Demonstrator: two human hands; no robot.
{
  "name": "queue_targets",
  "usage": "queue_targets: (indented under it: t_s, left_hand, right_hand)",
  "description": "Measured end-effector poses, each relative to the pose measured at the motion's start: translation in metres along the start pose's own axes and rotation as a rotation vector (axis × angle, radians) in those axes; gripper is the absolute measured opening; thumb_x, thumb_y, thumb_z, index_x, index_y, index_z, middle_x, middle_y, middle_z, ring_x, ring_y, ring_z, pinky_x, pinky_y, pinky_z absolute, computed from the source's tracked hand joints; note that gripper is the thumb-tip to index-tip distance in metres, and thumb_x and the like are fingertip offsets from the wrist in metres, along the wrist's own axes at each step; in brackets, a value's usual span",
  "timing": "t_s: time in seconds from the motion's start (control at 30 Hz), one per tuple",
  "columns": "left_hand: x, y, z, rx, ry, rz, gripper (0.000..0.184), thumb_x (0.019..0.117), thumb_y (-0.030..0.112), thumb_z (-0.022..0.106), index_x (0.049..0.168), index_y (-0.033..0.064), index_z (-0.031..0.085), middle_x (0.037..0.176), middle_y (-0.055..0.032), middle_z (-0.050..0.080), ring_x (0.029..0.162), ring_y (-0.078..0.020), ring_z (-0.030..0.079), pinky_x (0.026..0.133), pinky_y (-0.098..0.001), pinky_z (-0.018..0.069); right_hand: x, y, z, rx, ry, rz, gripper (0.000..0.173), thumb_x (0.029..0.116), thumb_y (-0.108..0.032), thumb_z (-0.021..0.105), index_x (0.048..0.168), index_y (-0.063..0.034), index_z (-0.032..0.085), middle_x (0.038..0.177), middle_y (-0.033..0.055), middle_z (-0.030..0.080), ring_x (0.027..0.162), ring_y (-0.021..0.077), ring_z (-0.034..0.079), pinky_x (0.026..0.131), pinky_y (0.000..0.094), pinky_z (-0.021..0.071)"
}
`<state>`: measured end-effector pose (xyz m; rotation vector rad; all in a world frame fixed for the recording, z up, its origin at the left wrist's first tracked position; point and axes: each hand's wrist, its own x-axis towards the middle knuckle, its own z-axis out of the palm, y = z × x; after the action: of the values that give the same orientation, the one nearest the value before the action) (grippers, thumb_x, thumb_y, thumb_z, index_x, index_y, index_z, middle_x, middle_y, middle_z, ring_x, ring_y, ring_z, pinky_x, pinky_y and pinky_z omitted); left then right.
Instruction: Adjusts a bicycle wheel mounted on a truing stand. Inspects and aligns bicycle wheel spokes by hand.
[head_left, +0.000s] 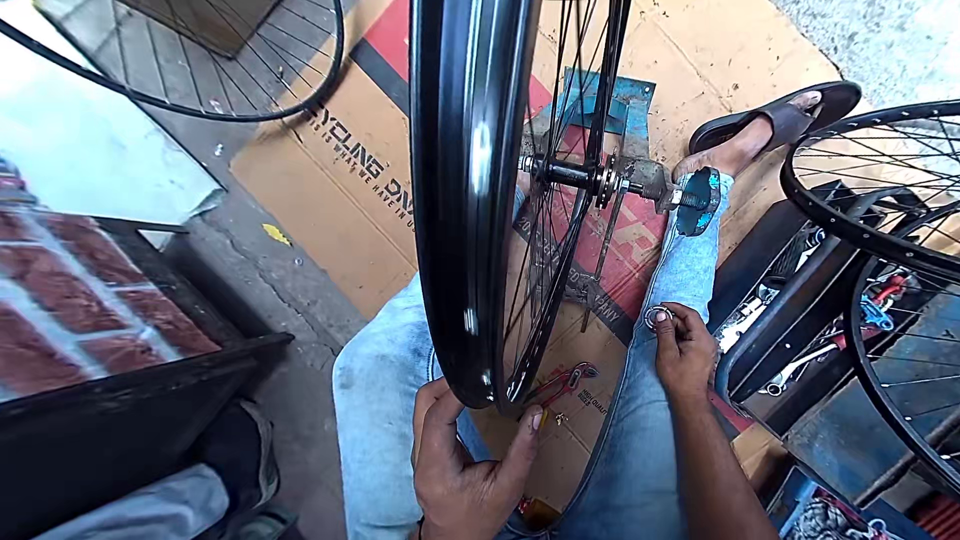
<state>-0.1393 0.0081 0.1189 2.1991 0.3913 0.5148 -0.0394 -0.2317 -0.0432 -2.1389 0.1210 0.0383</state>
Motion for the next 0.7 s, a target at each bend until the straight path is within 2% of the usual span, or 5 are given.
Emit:
queue_targets:
  t_s: [0.3,0.47,0.57,0.63,0.7]
  left_hand:
    - [0.0,-0.002,0.0,-0.007,-0.019,-0.014,0.057,0.0818,0.037,0.083,0.129,0.0156,0.06,0.119,0.0005,0.062,0.108,-0.0131,0.063,0.094,-0.0317,0.0564]
    - [0.001,-0.026,-0.01,-0.271,-0.179,-0.162,0.071,0.0896,0.041,0.069,0.148,0.0134,0.041,0.144,-0.0071,0.055,0.132,-0.025,0.055,0.108,-0.041,0.0499]
    - [0.003,-0.054,-0.016,-0.661,-0.095,-0.404,0.058,0.0973,0.043,0.06,0.148,0.0174,0.047,0.147,-0.0068,0.055,0.137,-0.0251,0.051,0.113,-0.0428,0.0438]
    - [0.009,-0.058,-0.006,-0.616,0.011,-0.726,0.042,0.106,0.032,0.038,0.142,0.0129,0.05,0.136,-0.0053,0.065,0.125,-0.0195,0.062,0.102,-0.0375,0.053]
    - [0.029,-0.052,0.015,-0.456,0.028,-1.153,0.037,0.1114,0.03,0.035,0.139,0.0122,0.052,0.13,-0.0053,0.064,0.118,-0.0185,0.063,0.096,-0.0397,0.0534]
  right_hand:
    - [0.003,-0.003,0.002,-0.018,-0.01,0.031,0.027,0.1046,-0.028,0.055,0.121,-0.0128,0.07,0.084,-0.0007,0.072,0.068,0.0083,0.065,0.065,0.0345,0.0559]
    - [0.013,-0.021,0.012,0.45,0.077,0.284,0.034,0.1007,-0.001,0.039,0.113,-0.0005,0.071,0.093,0.0074,0.074,0.079,0.0133,0.072,0.075,0.0335,0.0632]
    - [0.01,-0.032,0.018,0.641,0.108,0.394,0.03,0.094,0.0,0.038,0.093,-0.0081,0.067,0.076,0.0019,0.069,0.064,0.0132,0.068,0.065,0.0347,0.0611]
    - [0.008,-0.037,0.025,0.63,0.108,0.407,0.02,0.0905,-0.001,0.046,0.082,-0.0135,0.059,0.064,-0.0026,0.057,0.052,0.0097,0.057,0.054,0.0299,0.0539]
    - [0.006,-0.045,0.03,0.657,0.076,0.458,0.018,0.086,-0.001,0.051,0.075,-0.0148,0.054,0.061,-0.002,0.05,0.048,0.0103,0.049,0.048,0.0292,0.0483]
